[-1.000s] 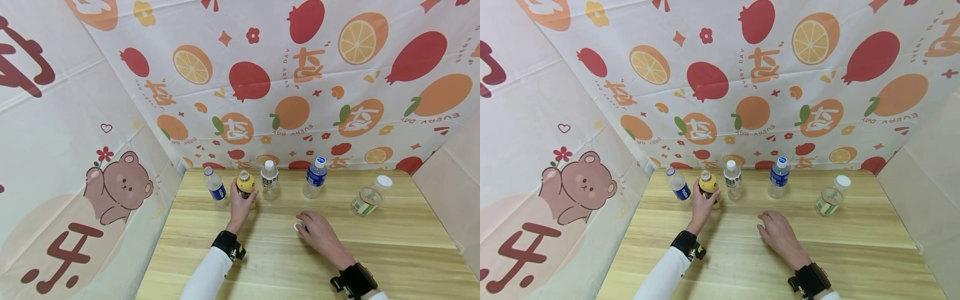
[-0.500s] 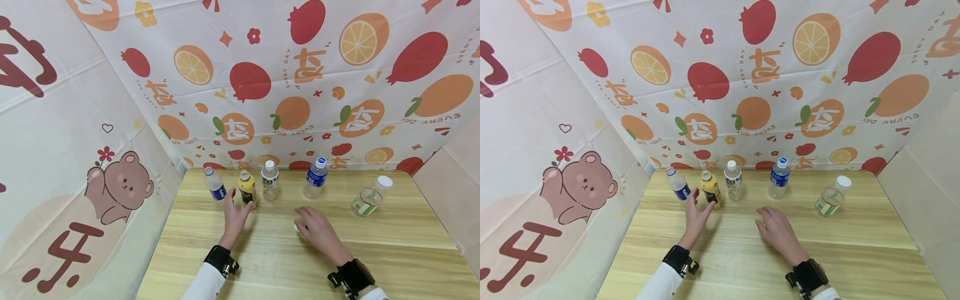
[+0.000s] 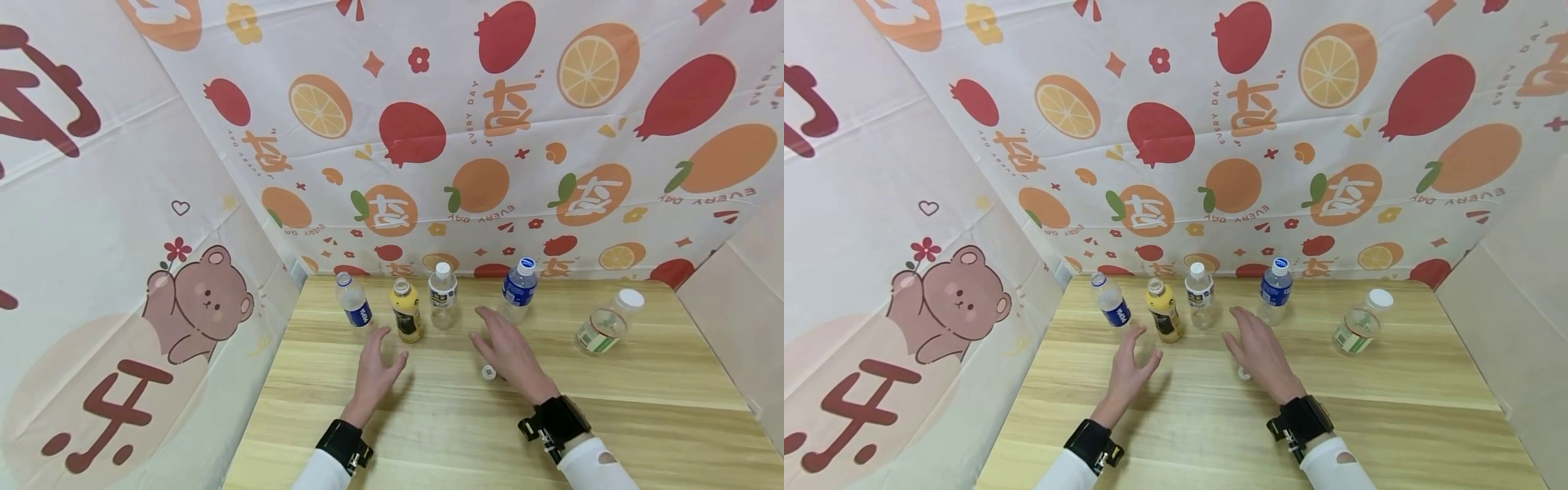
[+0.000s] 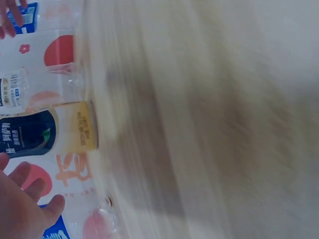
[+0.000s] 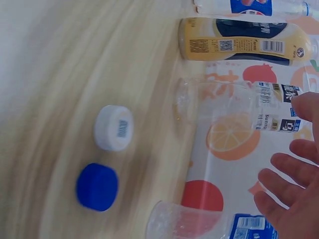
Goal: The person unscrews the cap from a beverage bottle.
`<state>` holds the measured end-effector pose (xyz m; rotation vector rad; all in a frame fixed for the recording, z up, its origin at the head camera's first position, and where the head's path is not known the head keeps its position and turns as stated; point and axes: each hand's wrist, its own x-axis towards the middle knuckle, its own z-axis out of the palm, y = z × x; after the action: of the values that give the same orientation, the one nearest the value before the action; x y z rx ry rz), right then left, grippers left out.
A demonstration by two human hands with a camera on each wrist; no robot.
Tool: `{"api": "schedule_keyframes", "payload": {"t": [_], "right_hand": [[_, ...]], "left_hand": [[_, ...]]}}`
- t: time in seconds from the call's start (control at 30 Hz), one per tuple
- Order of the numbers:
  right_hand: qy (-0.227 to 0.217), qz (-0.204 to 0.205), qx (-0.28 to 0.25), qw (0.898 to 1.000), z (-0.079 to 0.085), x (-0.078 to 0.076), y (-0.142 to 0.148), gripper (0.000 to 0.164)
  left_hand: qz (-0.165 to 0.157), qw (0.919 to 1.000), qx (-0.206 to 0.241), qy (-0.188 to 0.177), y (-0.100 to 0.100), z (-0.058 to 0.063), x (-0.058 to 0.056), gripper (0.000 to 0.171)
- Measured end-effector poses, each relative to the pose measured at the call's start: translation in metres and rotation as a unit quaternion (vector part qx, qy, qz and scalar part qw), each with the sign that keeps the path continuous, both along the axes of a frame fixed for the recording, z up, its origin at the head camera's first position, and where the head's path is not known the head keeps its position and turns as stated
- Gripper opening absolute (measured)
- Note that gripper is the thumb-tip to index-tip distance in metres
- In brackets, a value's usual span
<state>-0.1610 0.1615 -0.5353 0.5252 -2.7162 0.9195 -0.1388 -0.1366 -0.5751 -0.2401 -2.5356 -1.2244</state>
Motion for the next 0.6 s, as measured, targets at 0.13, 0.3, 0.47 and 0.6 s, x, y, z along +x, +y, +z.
{"api": "schedule_keyframes", "payload": {"t": [0.13,0.3,0.47,0.6], "right_hand": [[-0.019,-0.007,-0.006,1.0,0.006,-0.008,-0.006,0.06],[-0.053,-0.009,-0.014,0.998,0.013,-0.018,-0.014,0.065],[-0.087,-0.014,-0.027,0.996,0.02,-0.03,-0.025,0.073],[-0.095,-0.018,-0.031,0.995,0.022,-0.038,-0.032,0.081]], "left_hand": [[-0.017,0.999,-0.042,0.005,-0.007,-0.004,0.007,0.066],[-0.029,0.9962,-0.074,0.035,-0.014,-0.006,0.013,0.064],[-0.025,0.996,-0.083,0.025,-0.02,-0.008,0.021,0.064],[-0.018,0.9963,-0.082,0.015,-0.022,-0.01,0.025,0.064]]}}
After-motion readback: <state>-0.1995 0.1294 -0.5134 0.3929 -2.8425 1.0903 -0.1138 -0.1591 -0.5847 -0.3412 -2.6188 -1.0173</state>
